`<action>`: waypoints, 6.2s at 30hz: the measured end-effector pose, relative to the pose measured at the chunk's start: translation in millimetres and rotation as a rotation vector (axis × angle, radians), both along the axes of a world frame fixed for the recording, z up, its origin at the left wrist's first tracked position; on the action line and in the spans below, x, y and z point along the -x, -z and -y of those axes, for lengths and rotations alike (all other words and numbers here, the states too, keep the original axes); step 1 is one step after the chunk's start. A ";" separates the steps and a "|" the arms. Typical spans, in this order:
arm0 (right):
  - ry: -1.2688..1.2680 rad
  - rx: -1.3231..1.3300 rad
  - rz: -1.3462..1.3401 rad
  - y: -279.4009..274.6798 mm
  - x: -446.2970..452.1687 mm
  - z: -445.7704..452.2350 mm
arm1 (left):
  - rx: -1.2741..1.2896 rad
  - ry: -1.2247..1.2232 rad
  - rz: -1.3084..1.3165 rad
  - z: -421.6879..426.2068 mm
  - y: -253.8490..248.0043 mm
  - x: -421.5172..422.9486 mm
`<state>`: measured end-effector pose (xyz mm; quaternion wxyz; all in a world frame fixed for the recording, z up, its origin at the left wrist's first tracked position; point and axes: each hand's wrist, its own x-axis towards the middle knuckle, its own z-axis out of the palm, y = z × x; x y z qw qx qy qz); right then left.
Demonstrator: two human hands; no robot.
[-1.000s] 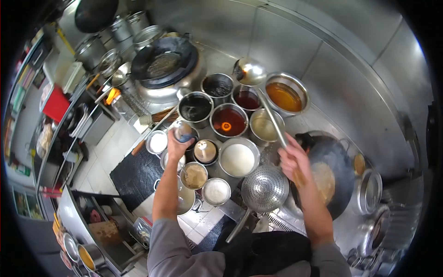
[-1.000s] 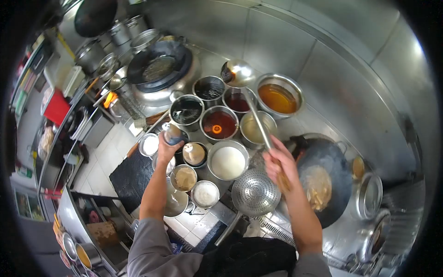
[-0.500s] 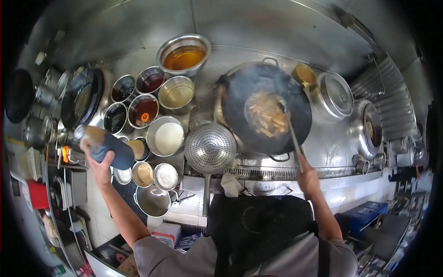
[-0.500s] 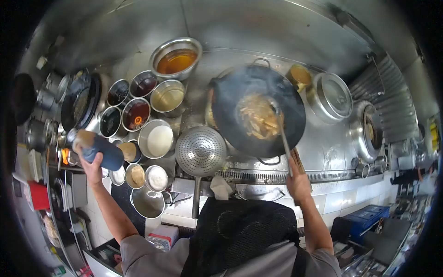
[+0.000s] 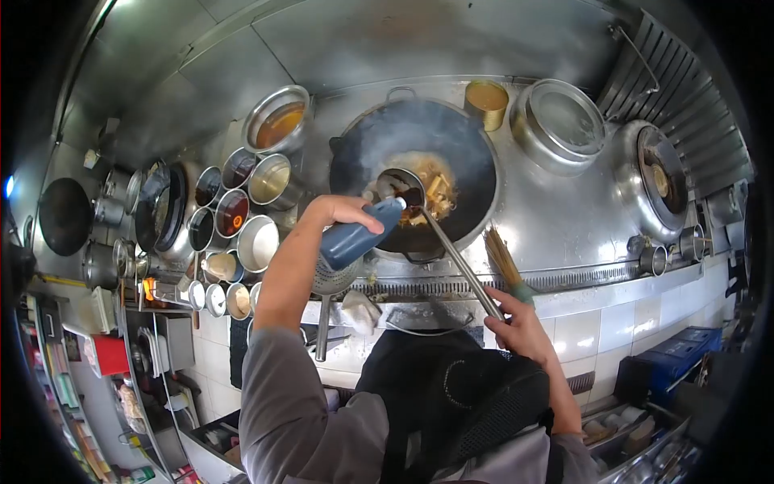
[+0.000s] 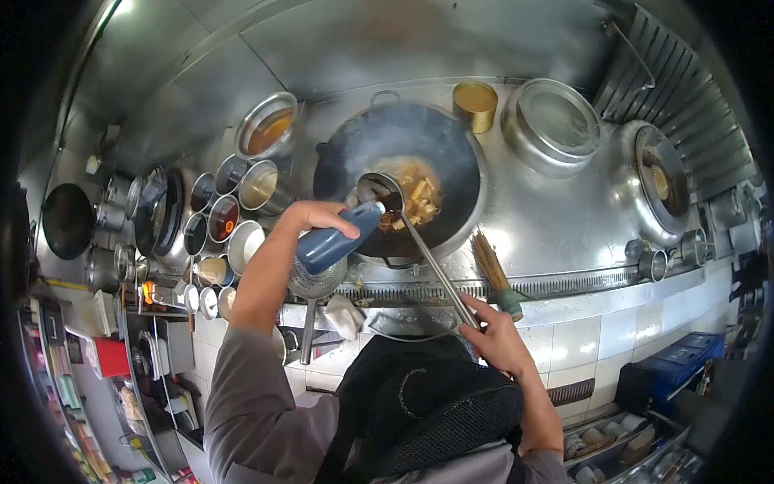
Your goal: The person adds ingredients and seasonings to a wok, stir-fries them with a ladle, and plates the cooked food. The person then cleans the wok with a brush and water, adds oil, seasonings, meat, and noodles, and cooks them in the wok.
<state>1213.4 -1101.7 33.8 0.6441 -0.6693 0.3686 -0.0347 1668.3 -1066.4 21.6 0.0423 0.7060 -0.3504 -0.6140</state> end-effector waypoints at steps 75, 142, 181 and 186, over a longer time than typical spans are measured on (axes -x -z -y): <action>0.179 0.670 -0.086 91.5 -66.2 27.7 | 1.036 -1.172 0.835 -323.7 61.0 100.9; -0.957 0.916 0.678 72.4 -528.9 -386.5 | 1.978 -2.482 0.354 -667.1 87.1 -17.2; -0.381 -0.008 0.439 104.4 -507.6 -324.8 | 2.094 -2.400 0.304 -635.7 3.8 -32.2; -0.480 0.190 0.342 139.7 -503.6 -329.5 | 2.019 -2.402 0.334 -646.9 16.9 -24.8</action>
